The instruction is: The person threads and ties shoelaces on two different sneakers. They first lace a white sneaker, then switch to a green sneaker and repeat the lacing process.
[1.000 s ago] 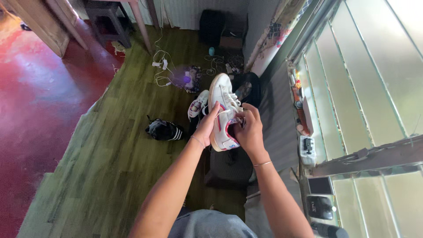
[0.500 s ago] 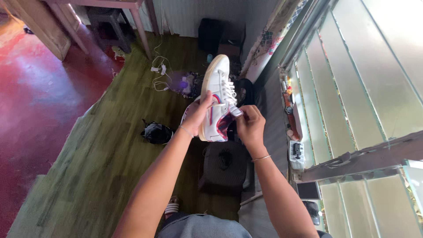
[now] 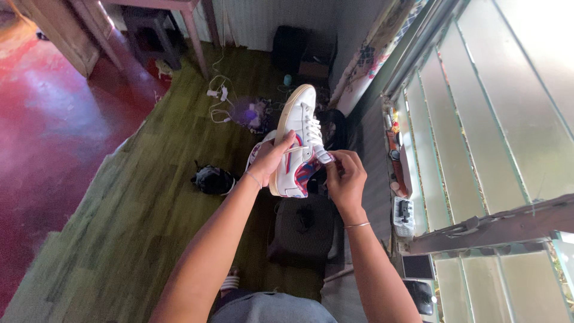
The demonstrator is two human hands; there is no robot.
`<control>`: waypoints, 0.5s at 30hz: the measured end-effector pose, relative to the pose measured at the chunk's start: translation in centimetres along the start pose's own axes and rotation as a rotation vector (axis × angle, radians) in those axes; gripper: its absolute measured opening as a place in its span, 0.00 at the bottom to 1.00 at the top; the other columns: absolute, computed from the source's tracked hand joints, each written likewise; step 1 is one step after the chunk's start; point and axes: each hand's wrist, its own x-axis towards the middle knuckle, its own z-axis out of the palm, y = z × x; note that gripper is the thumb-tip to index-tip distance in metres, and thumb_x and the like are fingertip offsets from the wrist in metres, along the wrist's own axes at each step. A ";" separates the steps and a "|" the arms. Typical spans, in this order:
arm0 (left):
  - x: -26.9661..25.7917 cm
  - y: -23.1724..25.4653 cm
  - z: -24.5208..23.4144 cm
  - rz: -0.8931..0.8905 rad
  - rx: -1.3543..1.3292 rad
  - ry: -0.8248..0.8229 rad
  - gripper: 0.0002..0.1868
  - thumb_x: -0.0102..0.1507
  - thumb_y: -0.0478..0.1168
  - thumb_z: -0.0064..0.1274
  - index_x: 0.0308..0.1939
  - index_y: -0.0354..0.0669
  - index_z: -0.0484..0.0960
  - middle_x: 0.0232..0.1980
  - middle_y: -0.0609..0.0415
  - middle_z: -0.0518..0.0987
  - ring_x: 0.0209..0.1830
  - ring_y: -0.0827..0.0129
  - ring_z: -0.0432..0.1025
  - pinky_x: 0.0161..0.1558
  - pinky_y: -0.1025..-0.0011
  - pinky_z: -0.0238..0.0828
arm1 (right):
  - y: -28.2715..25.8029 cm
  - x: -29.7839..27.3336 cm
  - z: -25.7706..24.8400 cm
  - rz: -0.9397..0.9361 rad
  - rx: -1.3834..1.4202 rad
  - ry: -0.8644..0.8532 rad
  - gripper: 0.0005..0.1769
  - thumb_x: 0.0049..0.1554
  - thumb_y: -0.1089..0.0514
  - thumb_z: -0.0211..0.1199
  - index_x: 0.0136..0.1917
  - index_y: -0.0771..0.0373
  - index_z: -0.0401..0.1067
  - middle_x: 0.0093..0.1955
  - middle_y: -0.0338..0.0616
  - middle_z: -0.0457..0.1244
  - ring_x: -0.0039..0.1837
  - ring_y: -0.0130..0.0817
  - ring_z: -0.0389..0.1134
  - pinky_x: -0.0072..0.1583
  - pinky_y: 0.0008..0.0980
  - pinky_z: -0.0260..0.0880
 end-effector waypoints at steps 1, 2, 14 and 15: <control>0.1 -0.5 -0.1 0.006 -0.025 0.005 0.42 0.56 0.69 0.57 0.57 0.35 0.80 0.50 0.46 0.85 0.47 0.61 0.81 0.48 0.60 0.81 | 0.2 -0.1 0.2 0.014 0.013 0.000 0.07 0.58 0.67 0.68 0.51 0.69 0.76 0.50 0.47 0.68 0.44 0.31 0.71 0.46 0.28 0.72; 0.3 -1.0 -0.1 0.012 -0.051 0.010 0.43 0.56 0.69 0.57 0.58 0.35 0.79 0.51 0.46 0.84 0.49 0.61 0.81 0.49 0.60 0.80 | 0.6 -0.3 0.4 0.055 0.023 -0.014 0.09 0.58 0.67 0.68 0.53 0.69 0.75 0.50 0.47 0.68 0.44 0.30 0.71 0.46 0.27 0.72; 5.9 -5.2 -4.2 0.051 -0.399 0.059 0.43 0.61 0.72 0.49 0.64 0.39 0.74 0.55 0.49 0.80 0.52 0.63 0.76 0.54 0.59 0.75 | 6.0 -2.7 4.7 1.017 0.686 -0.192 0.26 0.63 0.54 0.58 0.71 0.65 0.62 0.59 0.47 0.65 0.50 0.32 0.72 0.47 0.34 0.78; 6.4 -5.5 -4.9 0.088 -0.416 0.079 0.43 0.62 0.71 0.50 0.65 0.39 0.73 0.55 0.49 0.79 0.51 0.63 0.74 0.54 0.57 0.74 | 6.2 -2.3 4.9 1.045 0.693 -0.211 0.27 0.64 0.53 0.57 0.72 0.65 0.61 0.60 0.48 0.65 0.51 0.32 0.72 0.48 0.35 0.79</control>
